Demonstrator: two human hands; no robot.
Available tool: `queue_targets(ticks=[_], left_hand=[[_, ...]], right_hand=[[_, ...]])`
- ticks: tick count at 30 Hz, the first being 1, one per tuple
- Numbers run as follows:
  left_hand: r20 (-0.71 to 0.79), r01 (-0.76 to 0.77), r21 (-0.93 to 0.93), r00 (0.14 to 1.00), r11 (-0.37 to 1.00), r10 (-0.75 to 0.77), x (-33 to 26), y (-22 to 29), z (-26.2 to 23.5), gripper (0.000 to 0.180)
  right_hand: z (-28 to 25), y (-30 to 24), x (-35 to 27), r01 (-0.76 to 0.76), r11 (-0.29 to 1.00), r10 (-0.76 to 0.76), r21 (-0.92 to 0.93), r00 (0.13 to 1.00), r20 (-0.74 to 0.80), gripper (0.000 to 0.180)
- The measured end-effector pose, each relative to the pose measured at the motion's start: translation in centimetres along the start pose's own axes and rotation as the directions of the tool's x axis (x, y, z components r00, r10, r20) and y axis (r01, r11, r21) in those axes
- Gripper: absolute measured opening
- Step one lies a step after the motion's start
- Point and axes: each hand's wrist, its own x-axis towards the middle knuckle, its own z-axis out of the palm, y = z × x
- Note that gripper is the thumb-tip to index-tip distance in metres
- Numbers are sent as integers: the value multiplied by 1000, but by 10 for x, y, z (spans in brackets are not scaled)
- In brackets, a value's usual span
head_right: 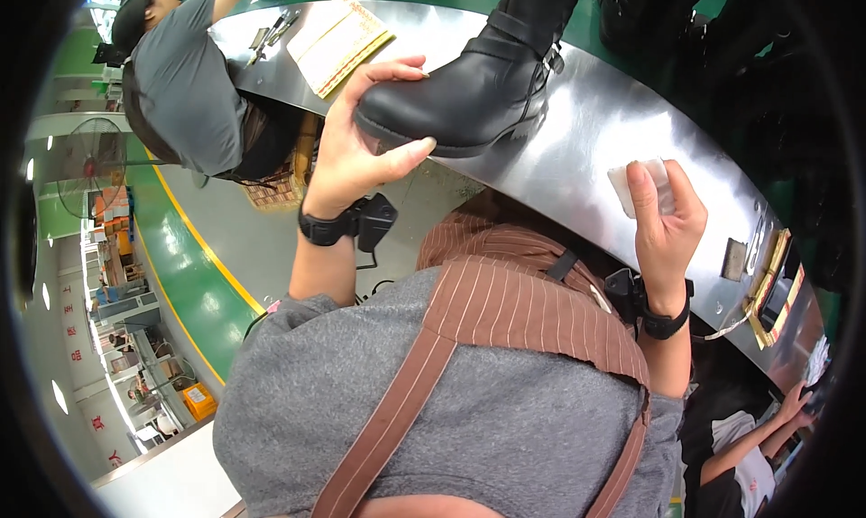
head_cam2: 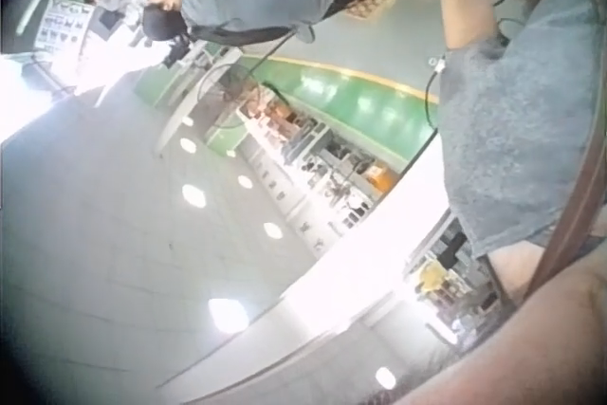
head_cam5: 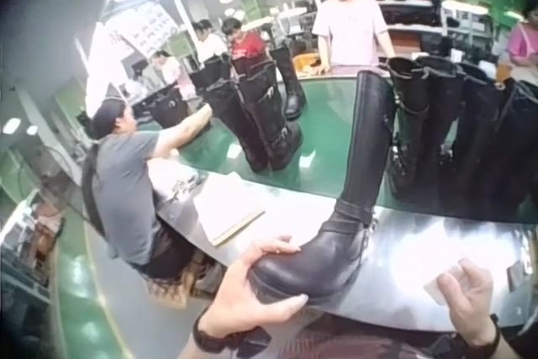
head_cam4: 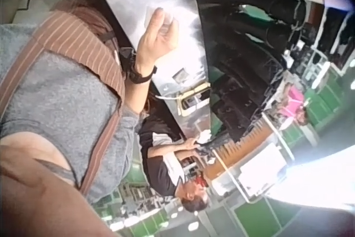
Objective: Inspecting black boots for quality, cleaning the soles, and checking the zippers on a manufacturing line.
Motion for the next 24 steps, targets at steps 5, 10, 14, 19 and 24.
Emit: queue_targets(ticks=[5,10,14,19,24], left_hand=[[89,52,97,994,994,-60,-4,12,-15,64],[-28,26,-91,999,995,-29,-12,18,-1,55],[5,-23,41,1000,999,23,-14,16,-2,39],[-8,-51,48,999,998,52,-17,9,-9,33],[-13,153,51,988,987,-152,-18,18,-20,55]], right_hand=[[2,-5,-1,-146,985,152,89,987,-57,20],[14,-23,13,-111,984,99,142,991,95,22],[22,-26,16,-74,984,58,164,993,101,23],[15,-7,5,-106,984,94,141,991,90,24],[-1,15,-9,-279,957,279,83,960,16,24]])
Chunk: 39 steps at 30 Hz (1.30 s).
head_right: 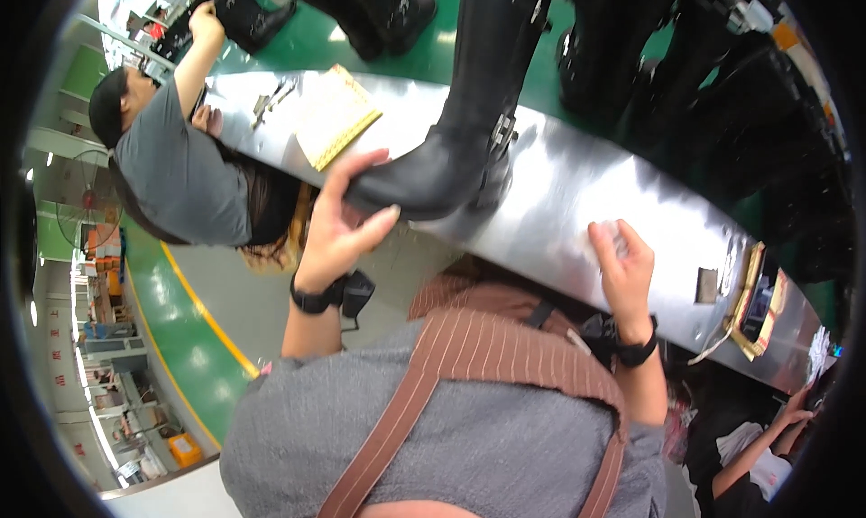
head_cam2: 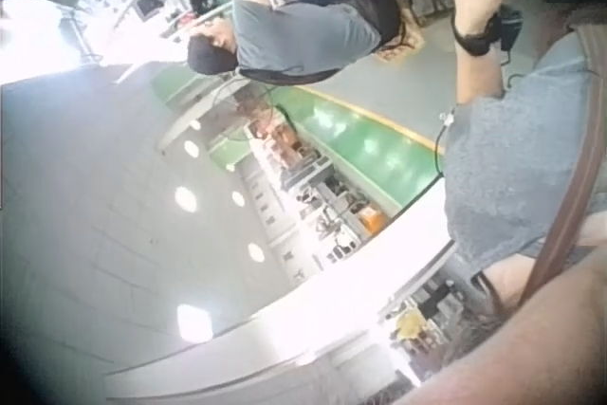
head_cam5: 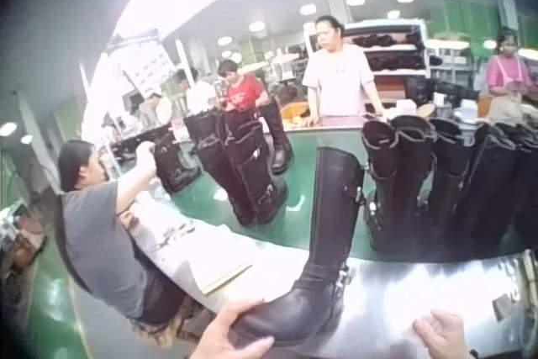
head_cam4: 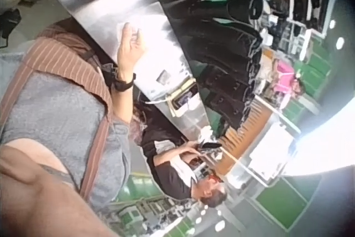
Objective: Inspecting black boots for quality, cleaning the soles, and checking the zippers on a manufacturing line.
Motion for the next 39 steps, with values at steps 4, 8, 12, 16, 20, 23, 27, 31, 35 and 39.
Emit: queue_targets(ticks=[4,8,12,16,20,23,27,31,35,39], left_hand=[[37,27,229,999,973,-36,5,11,-12,59],[-77,84,-80,993,993,-90,13,16,-3,46],[-146,11,57,989,998,-3,67,15,-7,43],[-113,-71,173,989,982,91,196,-13,1,43],[-288,-202,399,899,894,331,355,-62,40,45],[-393,-272,543,753,794,527,469,-99,59,56],[-447,249,675,887,695,117,546,-178,78,85],[-465,280,663,881,694,89,595,-233,80,90],[-465,362,705,885,610,13,628,-237,65,99],[-396,434,768,900,472,-183,607,-222,68,97]], right_hand=[[-15,15,-4,-27,994,15,-104,994,-108,27],[-31,28,-15,-59,998,61,16,987,-149,25],[-48,39,-32,-10,986,-37,-167,961,-276,24],[-54,53,-45,-62,932,-58,-358,947,-316,25],[-47,72,-52,-11,856,-179,-517,932,-315,19],[-45,91,-52,65,767,-289,-638,923,-253,16],[-54,110,-54,135,667,-336,-733,932,-133,20],[-56,117,-60,117,686,-291,-718,949,-122,18],[-56,118,-64,83,670,-271,-738,952,-140,20],[-52,116,-59,68,646,-286,-760,945,-158,22]])
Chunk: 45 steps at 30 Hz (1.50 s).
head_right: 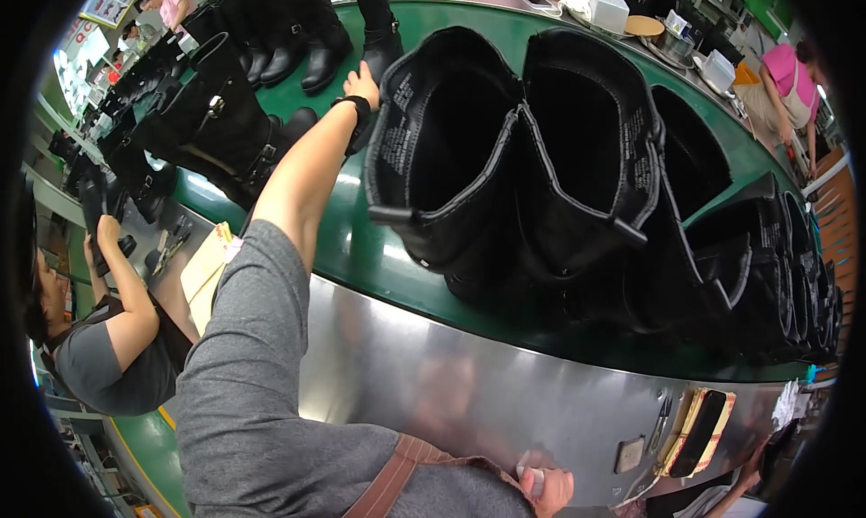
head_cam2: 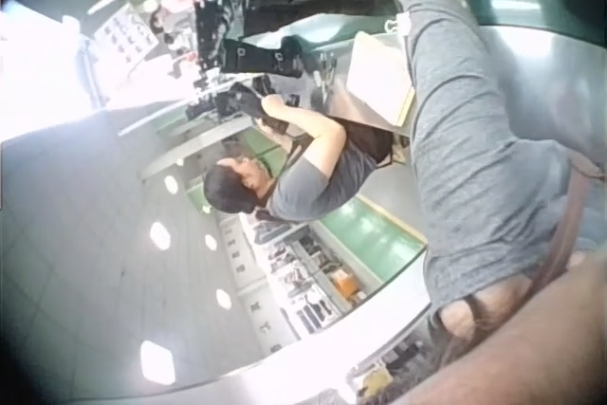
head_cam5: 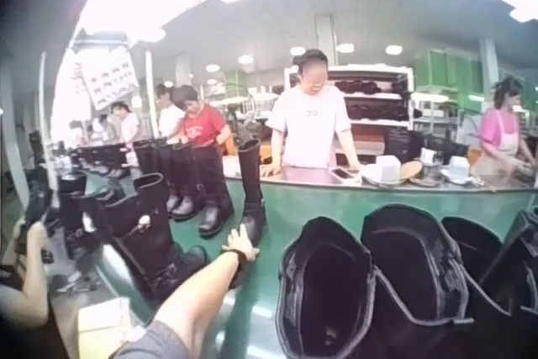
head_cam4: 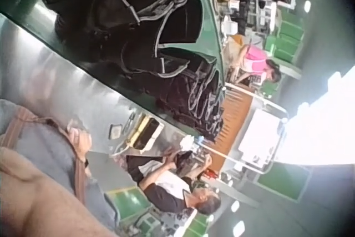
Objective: Inspecting black boots for quality, cleaning the soles, and checking the zippers on a manufacturing line.
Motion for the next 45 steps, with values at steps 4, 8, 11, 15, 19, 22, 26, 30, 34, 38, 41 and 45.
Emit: queue_targets(ticks=[4,8,11,15,19,22,26,30,34,38,41,45], left_hand=[[305,-365,248,909,897,286,-73,1,-38,70],[436,-730,31,624,682,648,-188,-19,-95,57],[467,-763,-115,524,636,713,-281,-38,-137,57],[462,-737,-271,464,619,756,-382,-66,-166,58],[606,-758,-268,347,595,716,-427,-85,-170,58],[604,-744,-229,398,628,691,-436,-93,-169,57],[512,-736,-205,481,645,712,-447,-95,-165,53],[433,-713,-321,475,624,766,-465,-91,-152,50],[334,-667,-445,495,597,802,-483,-89,-137,40],[374,-446,-616,560,650,739,-500,-87,-124,35],[465,-259,-680,571,685,677,-510,-85,-117,32],[522,-112,-719,566,686,639,-517,-85,-107,32]], right_hand=[[-2,-11,8,-20,1000,20,1,999,48,21],[-8,-23,17,-70,996,67,51,996,66,16],[-11,-28,22,-64,996,62,58,997,42,14],[-12,-34,25,-78,995,78,66,997,6,14],[-14,-37,26,-70,993,71,91,997,-11,16],[-17,-38,26,-53,993,56,103,998,-24,19],[-18,-39,24,-76,994,78,77,997,-24,21],[-16,-38,25,-55,995,61,82,995,-82,23],[-15,-36,22,-59,995,67,81,993,-97,25],[-17,-37,23,-121,988,129,93,988,-82,25],[-18,-39,24,-87,977,111,194,986,-121,26],[-22,-42,29,-103,968,130,231,986,-107,34]])
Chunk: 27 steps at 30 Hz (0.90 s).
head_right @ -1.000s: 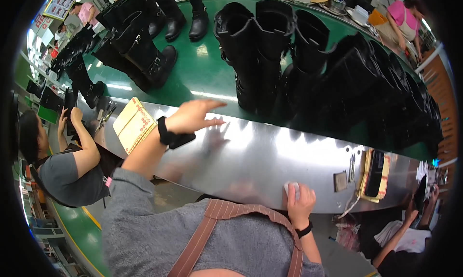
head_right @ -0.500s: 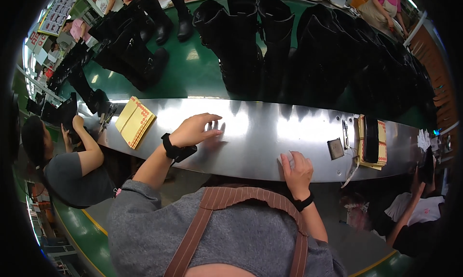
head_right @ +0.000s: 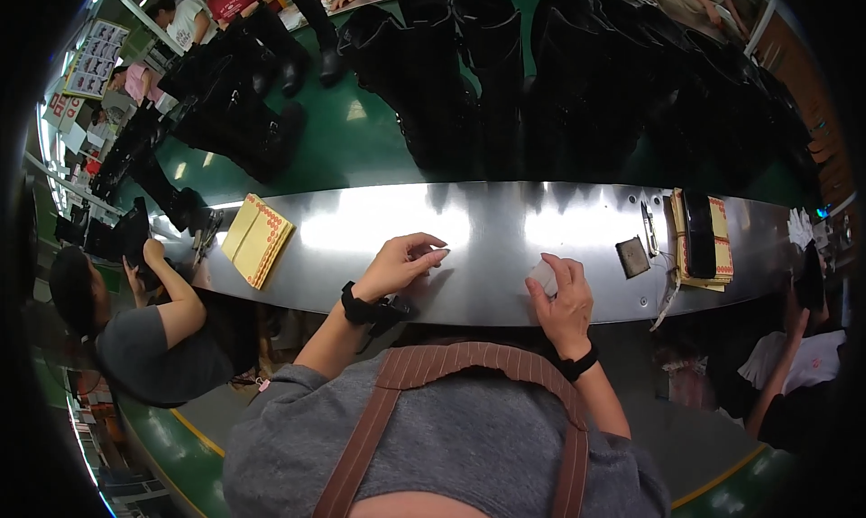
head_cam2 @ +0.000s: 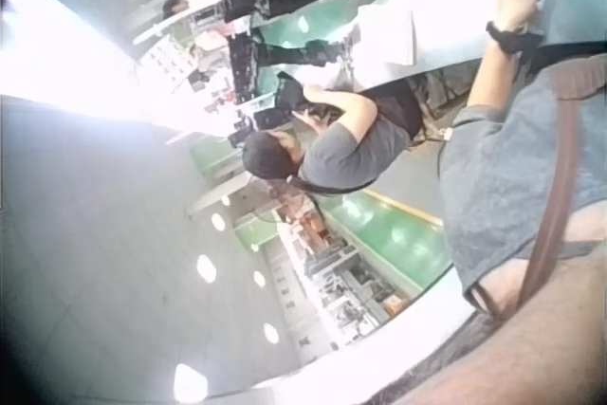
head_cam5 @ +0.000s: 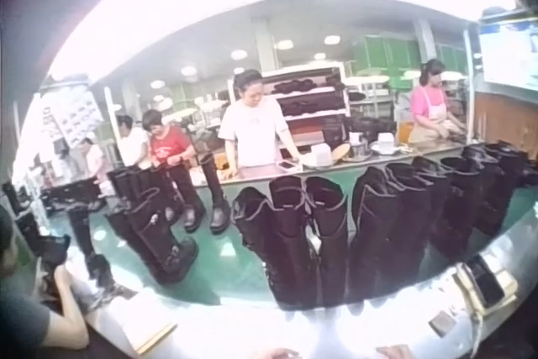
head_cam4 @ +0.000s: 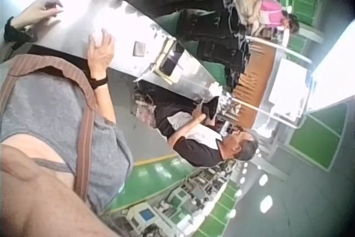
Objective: Inspecting black boots for quality, cleaning the soles, and checking the zippers on a manufacturing line.
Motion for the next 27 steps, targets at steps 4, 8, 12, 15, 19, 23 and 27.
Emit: queue_targets(ticks=[4,8,12,15,19,23,27], left_hand=[[15,-5,-18,1000,1000,5,2,-6,3,32],[9,-11,15,1000,1000,11,1,-8,4,30],[30,-1,-72,1000,997,3,-1,-12,4,32],[3,-94,-54,996,994,94,0,-19,3,32],[-5,-107,-124,994,987,107,0,-26,0,33],[45,-115,-249,991,962,130,0,-30,-5,37],[104,-98,-296,985,950,134,-1,-31,-10,38]], right_hand=[[-3,-4,2,24,997,-16,-78,994,104,40],[-4,-6,1,35,995,-21,-95,988,150,39],[1,-5,1,67,990,-52,-126,991,121,39],[5,-3,0,93,986,-77,-139,990,120,39],[7,-1,-1,117,984,-101,-132,987,124,39],[7,-2,-1,100,985,-82,-137,988,132,39],[9,-5,1,107,984,-90,-142,988,124,38]])
